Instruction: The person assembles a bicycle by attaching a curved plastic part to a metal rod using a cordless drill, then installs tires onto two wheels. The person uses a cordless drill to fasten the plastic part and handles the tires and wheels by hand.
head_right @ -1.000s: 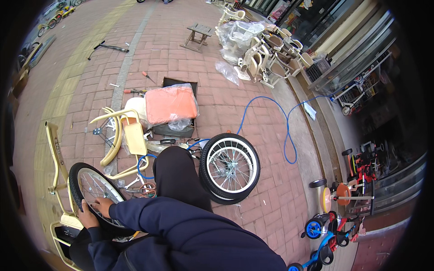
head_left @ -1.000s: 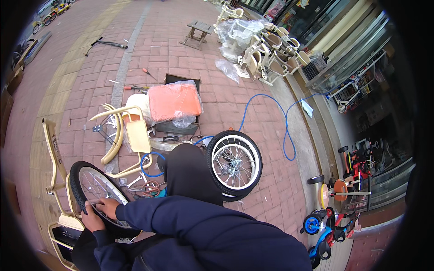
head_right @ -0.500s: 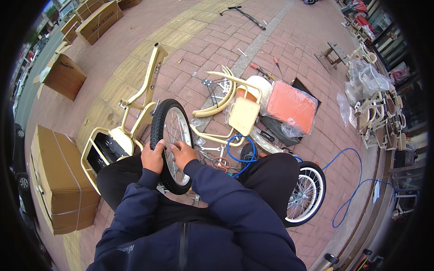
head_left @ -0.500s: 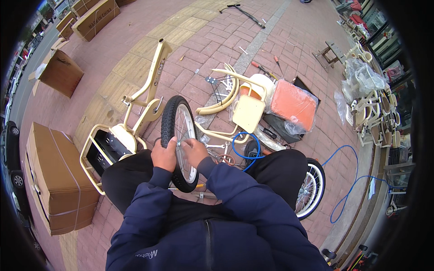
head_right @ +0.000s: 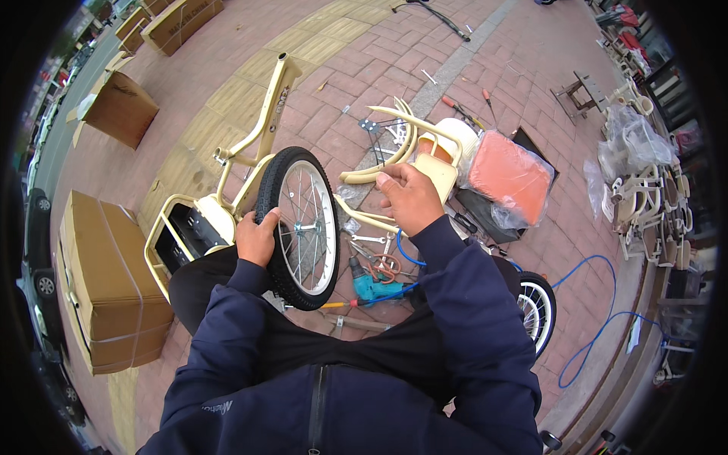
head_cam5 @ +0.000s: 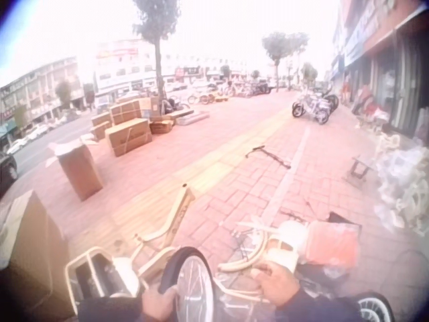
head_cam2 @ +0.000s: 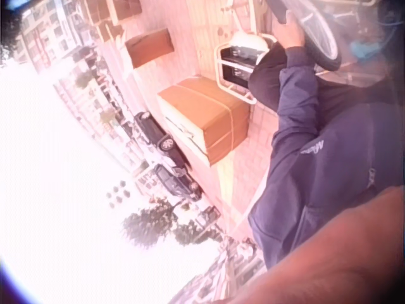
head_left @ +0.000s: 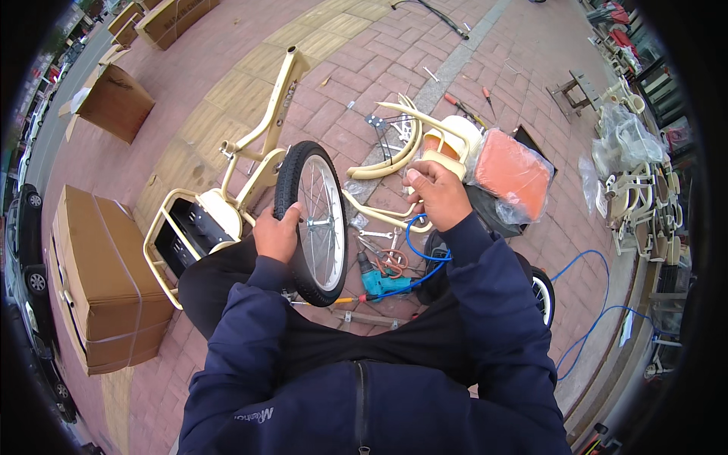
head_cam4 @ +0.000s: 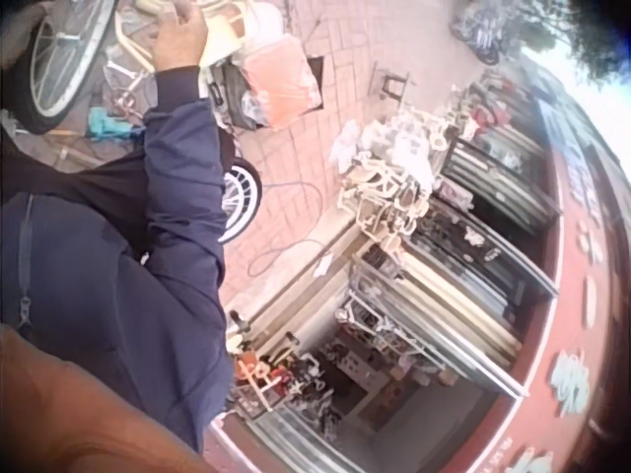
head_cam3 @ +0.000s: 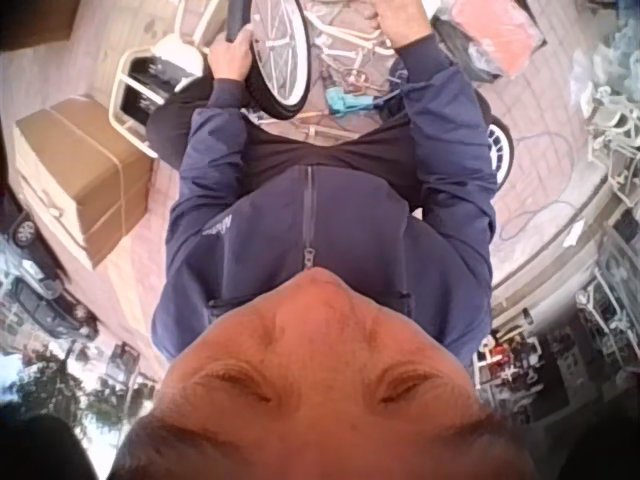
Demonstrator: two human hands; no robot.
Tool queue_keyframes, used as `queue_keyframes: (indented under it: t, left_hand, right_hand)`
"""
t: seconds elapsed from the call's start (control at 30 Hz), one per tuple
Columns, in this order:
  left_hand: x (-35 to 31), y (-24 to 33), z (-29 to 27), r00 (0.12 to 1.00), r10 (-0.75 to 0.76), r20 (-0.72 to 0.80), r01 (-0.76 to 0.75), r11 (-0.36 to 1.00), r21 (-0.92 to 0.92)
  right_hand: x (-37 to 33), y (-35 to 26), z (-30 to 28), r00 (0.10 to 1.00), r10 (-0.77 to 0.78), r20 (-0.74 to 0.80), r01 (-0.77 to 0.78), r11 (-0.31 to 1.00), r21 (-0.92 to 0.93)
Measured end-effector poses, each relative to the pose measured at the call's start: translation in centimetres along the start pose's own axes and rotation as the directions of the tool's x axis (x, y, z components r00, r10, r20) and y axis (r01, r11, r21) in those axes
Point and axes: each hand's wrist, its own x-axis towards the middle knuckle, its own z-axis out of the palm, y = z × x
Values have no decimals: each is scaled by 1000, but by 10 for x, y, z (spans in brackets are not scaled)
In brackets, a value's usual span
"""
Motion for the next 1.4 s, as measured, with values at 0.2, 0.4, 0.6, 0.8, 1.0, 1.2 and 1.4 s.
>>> queue_keyframes:
  t: [0.2, 0.4, 0.6, 0.8, 1.0, 1.2, 1.4]
  left_hand:
    - [76, 30, -42, 989, 109, 98, -119, 988, 102]
    - [176, 15, -53, 934, 157, 321, -161, 987, -14]
    - [232, -43, -45, 962, 236, 136, -257, 950, 175]
    - [265, -101, -48, 945, 327, 7, -316, 907, 279]
    - [300, -141, -55, 959, 274, 72, -275, 836, 475]
    - [296, -62, -60, 923, 357, 143, -384, 876, 291]
    - [189, 30, -35, 850, 456, 264, -458, 887, -56]
  right_hand:
    - [-10, -2, 1, 978, -108, 178, 105, 994, 26]
    - [-17, -7, 4, 969, -53, 242, 71, 995, -65]
    - [-18, -15, -4, 979, -37, 198, 51, 997, -64]
    - [-17, -33, -60, 981, -191, -43, 195, 975, 109]
    - [-77, 49, -199, 854, -128, -505, 256, 947, 192]
    - [-183, 275, -215, 592, 279, -756, -725, 594, -348]
    - [-228, 382, -124, 455, 551, -700, -881, 395, -261]
